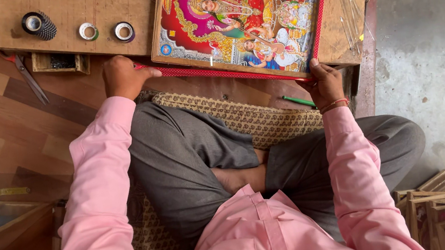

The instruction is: The person applies a red patterned tape around the edges of a wooden picture frame containing a colorful deity image. They smooth the tape along each side, fold corners, and trim excess tape to complete the border.

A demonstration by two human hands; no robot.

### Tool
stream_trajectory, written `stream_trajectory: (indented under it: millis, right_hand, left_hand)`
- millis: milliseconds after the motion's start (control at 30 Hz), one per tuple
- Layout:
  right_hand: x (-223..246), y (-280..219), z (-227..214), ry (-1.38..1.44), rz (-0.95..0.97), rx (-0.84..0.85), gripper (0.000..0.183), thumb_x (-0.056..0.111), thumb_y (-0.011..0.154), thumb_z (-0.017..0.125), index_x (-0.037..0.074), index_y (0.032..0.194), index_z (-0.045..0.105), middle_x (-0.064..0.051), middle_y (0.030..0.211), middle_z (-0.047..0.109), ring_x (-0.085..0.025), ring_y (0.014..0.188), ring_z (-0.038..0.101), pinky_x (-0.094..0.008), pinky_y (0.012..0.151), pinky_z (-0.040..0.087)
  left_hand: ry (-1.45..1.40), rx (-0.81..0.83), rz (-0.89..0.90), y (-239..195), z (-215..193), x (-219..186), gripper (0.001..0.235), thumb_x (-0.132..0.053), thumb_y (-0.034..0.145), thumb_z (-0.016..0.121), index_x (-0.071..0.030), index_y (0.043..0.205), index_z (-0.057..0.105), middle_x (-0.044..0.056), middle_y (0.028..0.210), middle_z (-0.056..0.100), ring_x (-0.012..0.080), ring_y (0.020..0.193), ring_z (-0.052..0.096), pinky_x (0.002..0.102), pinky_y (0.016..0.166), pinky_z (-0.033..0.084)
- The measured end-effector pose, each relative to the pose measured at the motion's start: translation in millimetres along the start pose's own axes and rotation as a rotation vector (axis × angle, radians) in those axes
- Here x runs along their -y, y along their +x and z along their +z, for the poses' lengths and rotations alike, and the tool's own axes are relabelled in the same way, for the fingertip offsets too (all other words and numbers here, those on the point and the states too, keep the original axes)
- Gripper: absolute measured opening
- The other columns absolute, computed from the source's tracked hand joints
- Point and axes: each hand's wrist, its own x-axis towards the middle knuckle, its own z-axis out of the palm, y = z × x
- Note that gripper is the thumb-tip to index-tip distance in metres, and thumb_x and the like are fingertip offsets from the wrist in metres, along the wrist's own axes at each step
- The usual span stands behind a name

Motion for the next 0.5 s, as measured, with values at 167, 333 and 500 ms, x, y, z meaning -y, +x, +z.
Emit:
stream_trajectory:
  millis: [167,333,500]
  right_hand:
    - [-1.7,0.1,0.4,-0.009,0.023,-0.031,0.028,0.022,0.104,0.065,-0.006,0.108,0.066,-0.011,0.095,0.07,-0.024,0.081,0.073,-0.047,0.079,0.065]
    - [-12.8,-9.0,-15.3,-0.186,-0.166,-0.299,0.025,0.016,0.102,0.063,-0.004,0.117,0.069,-0.013,0.1,0.072,-0.02,0.076,0.068,-0.034,0.068,0.055]
    - [-23.8,-29.5,-17.1,-0.461,-0.523,-0.254,0.042,-0.013,0.085,0.066,-0.002,0.126,0.068,-0.012,0.113,0.075,-0.017,0.1,0.073,-0.028,0.083,0.061]
  left_hand:
    - [-0.597,-0.132,0.146,0.9,14.1,17.4,0.053,-0.029,0.063,0.099,0.002,0.089,0.065,0.017,0.087,0.073,0.0227,0.081,0.071,0.034,0.073,0.057]
    - [-0.568,-0.086,0.37,2.4,17.9,21.8,0.033,-0.016,0.081,0.097,0.0,0.102,0.078,0.014,0.101,0.076,0.0224,0.094,0.073,0.035,0.087,0.056]
    - [-0.606,-0.007,0.255,2.0,12.2,16.9,0.033,-0.013,0.08,0.092,0.0,0.106,0.077,0.014,0.106,0.073,0.0235,0.094,0.071,0.033,0.084,0.057]
